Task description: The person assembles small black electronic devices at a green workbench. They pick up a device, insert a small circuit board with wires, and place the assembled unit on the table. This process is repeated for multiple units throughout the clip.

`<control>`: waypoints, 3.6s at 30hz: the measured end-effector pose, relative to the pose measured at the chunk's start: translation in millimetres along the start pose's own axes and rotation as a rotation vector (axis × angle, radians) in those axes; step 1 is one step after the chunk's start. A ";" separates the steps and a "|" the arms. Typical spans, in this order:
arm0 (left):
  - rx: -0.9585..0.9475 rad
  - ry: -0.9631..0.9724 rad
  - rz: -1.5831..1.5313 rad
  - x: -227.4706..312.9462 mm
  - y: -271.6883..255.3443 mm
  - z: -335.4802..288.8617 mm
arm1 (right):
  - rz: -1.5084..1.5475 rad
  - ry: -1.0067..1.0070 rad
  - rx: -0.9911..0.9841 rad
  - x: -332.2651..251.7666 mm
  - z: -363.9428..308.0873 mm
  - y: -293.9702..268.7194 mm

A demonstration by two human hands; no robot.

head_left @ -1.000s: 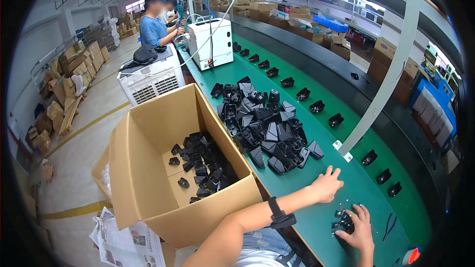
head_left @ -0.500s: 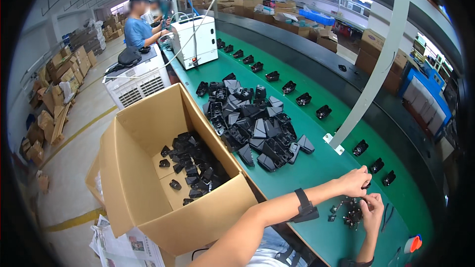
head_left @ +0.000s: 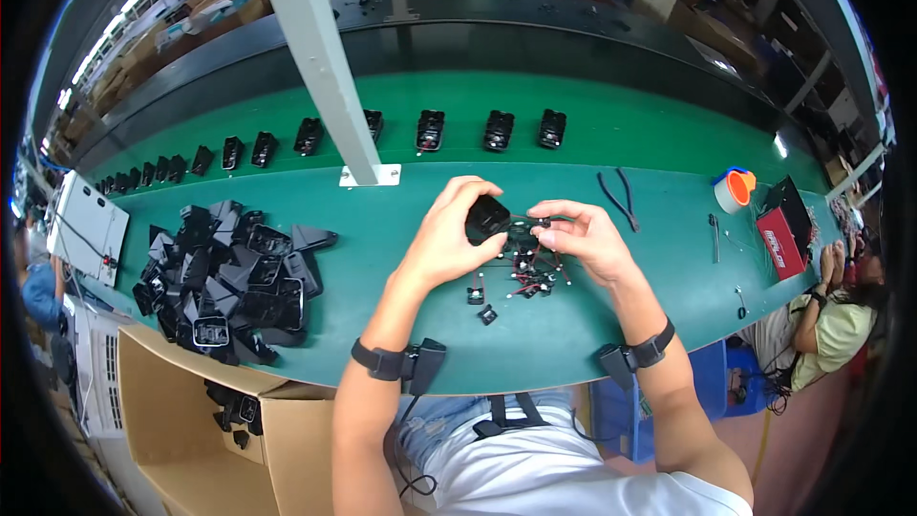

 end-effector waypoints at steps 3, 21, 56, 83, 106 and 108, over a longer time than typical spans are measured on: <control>0.012 0.015 0.035 5.1 2.1 2.8 | 0.105 -0.097 0.035 1.4 -1.6 -13.2; -0.143 0.115 0.033 29.7 22.6 -4.0 | -0.095 -0.265 0.128 -13.0 -6.1 7.6; -0.113 0.039 -0.062 29.3 33.5 -2.9 | -0.262 -0.346 0.202 -14.0 -10.2 -8.5; -0.433 -0.126 -0.858 9.8 25.9 -0.5 | -0.928 -0.925 -0.102 -44.1 -29.8 28.0; -0.167 0.000 -0.388 14.5 11.3 0.9 | -0.608 -0.489 -0.066 -25.2 -28.3 24.9; -0.041 0.034 -0.258 20.2 3.8 2.7 | -0.602 -0.511 -0.111 -32.4 -28.3 26.7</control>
Point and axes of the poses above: each hand's wrist, its own z-axis towards the middle knuckle, its own y-axis out of the palm, x = y × z, the point moved 3 cm from there along z, towards the middle knuckle, and after that the axes turned 6 degrees about -x, right-handed, at the moved point
